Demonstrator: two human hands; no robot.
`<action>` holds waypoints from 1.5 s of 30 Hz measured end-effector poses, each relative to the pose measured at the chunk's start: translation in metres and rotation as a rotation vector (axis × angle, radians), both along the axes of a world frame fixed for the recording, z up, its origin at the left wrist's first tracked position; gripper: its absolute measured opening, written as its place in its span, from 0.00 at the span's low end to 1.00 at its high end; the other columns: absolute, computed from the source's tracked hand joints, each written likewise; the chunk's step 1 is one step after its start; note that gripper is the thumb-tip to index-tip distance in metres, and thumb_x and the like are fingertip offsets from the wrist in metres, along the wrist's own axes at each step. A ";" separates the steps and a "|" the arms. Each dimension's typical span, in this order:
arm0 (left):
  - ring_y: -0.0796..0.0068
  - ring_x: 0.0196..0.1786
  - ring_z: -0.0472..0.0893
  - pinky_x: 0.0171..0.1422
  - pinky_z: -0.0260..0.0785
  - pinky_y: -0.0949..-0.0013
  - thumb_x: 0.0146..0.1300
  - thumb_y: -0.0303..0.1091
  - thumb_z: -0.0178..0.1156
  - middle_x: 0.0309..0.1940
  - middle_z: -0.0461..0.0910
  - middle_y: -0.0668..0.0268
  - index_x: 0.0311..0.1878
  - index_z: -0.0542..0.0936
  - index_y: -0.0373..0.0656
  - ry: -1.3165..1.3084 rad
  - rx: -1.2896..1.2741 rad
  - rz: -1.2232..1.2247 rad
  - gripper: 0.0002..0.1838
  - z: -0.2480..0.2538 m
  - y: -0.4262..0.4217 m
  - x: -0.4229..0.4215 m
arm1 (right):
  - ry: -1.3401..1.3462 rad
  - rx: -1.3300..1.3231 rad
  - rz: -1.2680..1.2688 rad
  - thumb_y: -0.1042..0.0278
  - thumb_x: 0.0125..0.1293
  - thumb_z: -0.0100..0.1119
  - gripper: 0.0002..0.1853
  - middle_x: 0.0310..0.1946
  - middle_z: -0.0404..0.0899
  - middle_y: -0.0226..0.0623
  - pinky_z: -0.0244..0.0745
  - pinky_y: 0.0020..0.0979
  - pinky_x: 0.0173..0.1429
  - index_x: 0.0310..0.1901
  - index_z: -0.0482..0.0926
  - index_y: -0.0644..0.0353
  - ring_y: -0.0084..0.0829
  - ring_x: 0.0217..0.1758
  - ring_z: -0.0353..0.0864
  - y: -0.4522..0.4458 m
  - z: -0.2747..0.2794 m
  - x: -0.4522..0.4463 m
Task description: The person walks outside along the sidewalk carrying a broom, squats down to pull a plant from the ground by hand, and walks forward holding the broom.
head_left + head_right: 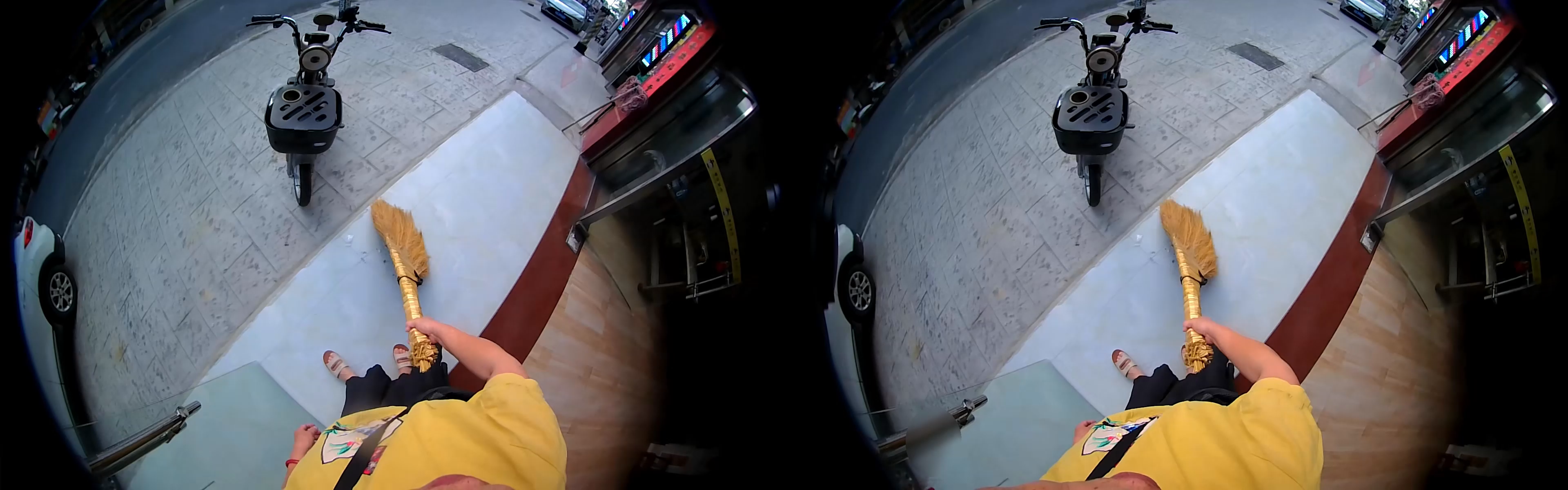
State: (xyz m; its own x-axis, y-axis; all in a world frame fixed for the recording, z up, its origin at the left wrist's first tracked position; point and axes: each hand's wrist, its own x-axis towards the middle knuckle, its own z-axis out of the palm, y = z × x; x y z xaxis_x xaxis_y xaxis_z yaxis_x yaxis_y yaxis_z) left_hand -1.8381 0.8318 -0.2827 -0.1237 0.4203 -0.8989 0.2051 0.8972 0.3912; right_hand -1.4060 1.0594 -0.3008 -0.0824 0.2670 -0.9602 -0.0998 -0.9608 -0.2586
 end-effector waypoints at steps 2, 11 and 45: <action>0.72 0.24 0.75 0.27 0.68 0.71 0.52 0.29 0.51 0.26 0.75 0.60 0.43 0.69 0.32 0.016 -0.029 -0.006 0.15 0.017 0.014 -0.010 | 0.055 -0.023 0.042 0.73 0.46 0.54 0.12 0.21 0.72 0.43 0.75 0.37 0.25 0.34 0.67 0.65 0.37 0.20 0.76 -0.014 -0.001 -0.031; 0.75 0.24 0.74 0.24 0.64 0.75 0.53 0.31 0.50 0.25 0.75 0.64 0.43 0.70 0.36 -0.014 -0.044 0.010 0.14 0.016 0.051 -0.043 | 0.253 0.031 0.060 0.66 0.47 0.54 0.11 0.18 0.73 0.43 0.71 0.33 0.21 0.31 0.69 0.63 0.33 0.17 0.74 -0.023 0.082 -0.050; 0.78 0.26 0.73 0.27 0.62 0.76 0.53 0.34 0.51 0.28 0.74 0.66 0.44 0.71 0.37 -0.024 -0.090 0.339 0.16 0.005 0.007 -0.088 | 0.670 -0.036 -0.103 0.62 0.51 0.47 0.13 0.23 0.73 0.41 0.73 0.33 0.30 0.32 0.66 0.64 0.34 0.23 0.74 0.081 0.081 -0.344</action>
